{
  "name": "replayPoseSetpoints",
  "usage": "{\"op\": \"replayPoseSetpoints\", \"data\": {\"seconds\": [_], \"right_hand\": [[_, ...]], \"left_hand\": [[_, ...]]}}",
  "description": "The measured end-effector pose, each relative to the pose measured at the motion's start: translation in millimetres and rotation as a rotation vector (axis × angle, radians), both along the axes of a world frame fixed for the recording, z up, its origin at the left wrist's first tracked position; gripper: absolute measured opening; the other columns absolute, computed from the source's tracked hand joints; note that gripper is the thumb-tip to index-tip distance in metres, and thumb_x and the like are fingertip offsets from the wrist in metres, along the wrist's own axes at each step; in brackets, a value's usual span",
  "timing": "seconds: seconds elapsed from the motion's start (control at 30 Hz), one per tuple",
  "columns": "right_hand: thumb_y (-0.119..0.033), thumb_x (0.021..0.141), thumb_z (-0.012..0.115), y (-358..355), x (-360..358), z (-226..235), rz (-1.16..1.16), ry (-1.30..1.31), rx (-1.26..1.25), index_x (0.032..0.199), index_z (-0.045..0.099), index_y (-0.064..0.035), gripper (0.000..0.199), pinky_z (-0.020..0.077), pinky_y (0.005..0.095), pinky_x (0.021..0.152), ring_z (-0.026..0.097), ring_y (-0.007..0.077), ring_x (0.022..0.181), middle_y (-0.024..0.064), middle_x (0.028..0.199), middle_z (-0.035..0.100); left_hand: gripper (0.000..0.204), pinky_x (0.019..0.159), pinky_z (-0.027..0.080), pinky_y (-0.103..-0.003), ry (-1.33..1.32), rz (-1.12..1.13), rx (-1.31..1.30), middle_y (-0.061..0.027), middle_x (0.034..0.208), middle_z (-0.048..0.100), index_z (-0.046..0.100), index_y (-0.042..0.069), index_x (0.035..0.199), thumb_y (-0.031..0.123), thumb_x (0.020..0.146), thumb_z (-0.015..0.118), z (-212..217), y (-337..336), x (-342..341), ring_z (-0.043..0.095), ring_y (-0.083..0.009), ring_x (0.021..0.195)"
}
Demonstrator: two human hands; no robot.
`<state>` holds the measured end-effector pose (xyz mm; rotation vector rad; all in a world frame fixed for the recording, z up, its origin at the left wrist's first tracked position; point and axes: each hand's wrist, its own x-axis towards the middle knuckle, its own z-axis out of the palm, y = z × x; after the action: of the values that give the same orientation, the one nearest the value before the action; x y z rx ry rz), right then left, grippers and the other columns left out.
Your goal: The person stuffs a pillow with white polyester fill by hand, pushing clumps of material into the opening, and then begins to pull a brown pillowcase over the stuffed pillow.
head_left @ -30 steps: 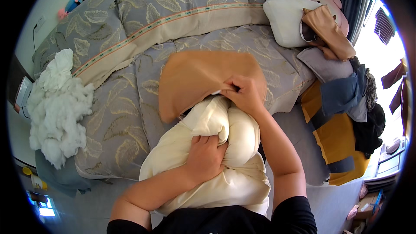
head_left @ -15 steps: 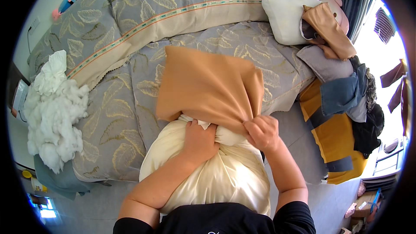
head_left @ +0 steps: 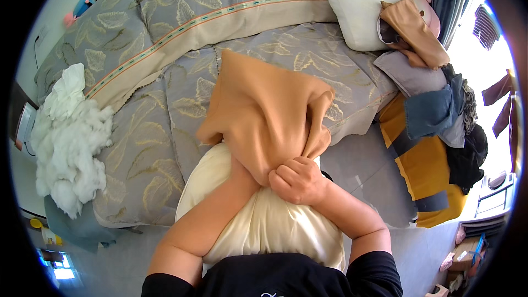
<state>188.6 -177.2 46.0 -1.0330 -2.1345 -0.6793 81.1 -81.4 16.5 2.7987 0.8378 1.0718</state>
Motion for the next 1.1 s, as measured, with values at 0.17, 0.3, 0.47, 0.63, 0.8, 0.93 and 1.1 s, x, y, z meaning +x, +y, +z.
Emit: {"op": "replayPoseSetpoints", "data": {"seconds": [0.17,0.3,0.47,0.63,0.8,0.93,1.1], "right_hand": [[-0.007,0.06,0.062,-9.3,21.8,-5.1,-0.216,0.078,0.034,0.075,0.053,-0.0046,0.018,0.038,0.0297,0.046,0.048,0.0167,0.053,0.0023,0.063,0.046],[-0.004,0.062,0.061,-9.7,54.5,-32.6,-0.402,0.115,0.219,0.083,0.055,-0.0068,0.022,0.0403,0.0341,0.055,0.052,0.0225,0.062,0.0054,0.072,0.053],[0.002,0.064,0.065,-2.0,84.0,-64.4,-0.651,0.409,0.128,0.11,0.052,-0.0038,0.048,0.0468,0.04,0.075,0.054,0.0341,0.092,0.016,0.106,0.054],[0.001,0.068,0.064,-8.7,76.5,-78.3,-0.593,0.814,-0.252,0.123,0.047,-0.006,0.058,0.0448,0.0396,0.09,0.049,0.0375,0.112,0.0165,0.121,0.05],[-0.004,0.064,0.067,-56.1,39.2,-39.3,-0.523,0.473,-0.284,0.11,0.055,-0.0044,0.048,0.0438,0.0402,0.091,0.055,0.0323,0.1,0.0122,0.106,0.059],[-0.005,0.061,0.069,-58.1,47.5,-48.4,-0.533,0.364,-0.286,0.103,0.056,-0.0033,0.044,0.0438,0.0421,0.09,0.056,0.0295,0.095,0.0126,0.103,0.059],[0.0,0.072,0.066,-75.4,77.7,-51.7,-0.557,0.902,-0.785,0.117,0.052,-0.0018,0.047,0.0468,0.0337,0.084,0.055,0.0307,0.103,0.0139,0.113,0.056]], "left_hand": [[0.042,0.096,0.035,-0.042,-0.101,-0.069,-0.058,-0.0088,0.12,0.055,0.053,0.009,0.118,0.032,0.083,0.06,11.2,-0.9,-0.7,0.049,-0.0278,0.114],[0.028,0.089,0.038,-0.046,-0.149,-0.106,-0.177,-0.0126,0.108,0.061,0.064,0.008,0.1,0.025,0.078,0.064,-0.7,-10.8,-7.2,0.052,-0.0326,0.106],[0.022,0.083,0.041,-0.046,-0.151,-0.094,-0.159,-0.0165,0.101,0.061,0.065,0.005,0.095,0.013,0.075,0.065,-8.0,-16.6,-17.9,0.054,-0.0375,0.098],[0.021,0.077,0.044,-0.044,-0.247,-0.032,-0.106,-0.0179,0.097,0.062,0.063,0.001,0.096,0.006,0.076,0.063,-3.3,-17.7,-30.4,0.056,-0.0395,0.091],[0.023,0.076,0.045,-0.045,-0.39,0.006,-0.243,-0.0189,0.098,0.062,0.063,0.001,0.095,0.012,0.075,0.064,13.5,5.2,-46.3,0.057,-0.0398,0.09],[0.026,0.08,0.044,-0.045,-0.256,-0.013,-0.321,-0.0182,0.102,0.062,0.061,-0.001,0.099,0.015,0.078,0.063,21.1,8.2,-35.8,0.057,-0.0381,0.094],[0.033,0.09,0.043,-0.042,0.146,-0.354,-0.212,-0.0198,0.108,0.061,0.064,0.001,0.099,0.026,0.077,0.067,66.7,-7.7,-67.5,0.056,-0.0372,0.106]]}}
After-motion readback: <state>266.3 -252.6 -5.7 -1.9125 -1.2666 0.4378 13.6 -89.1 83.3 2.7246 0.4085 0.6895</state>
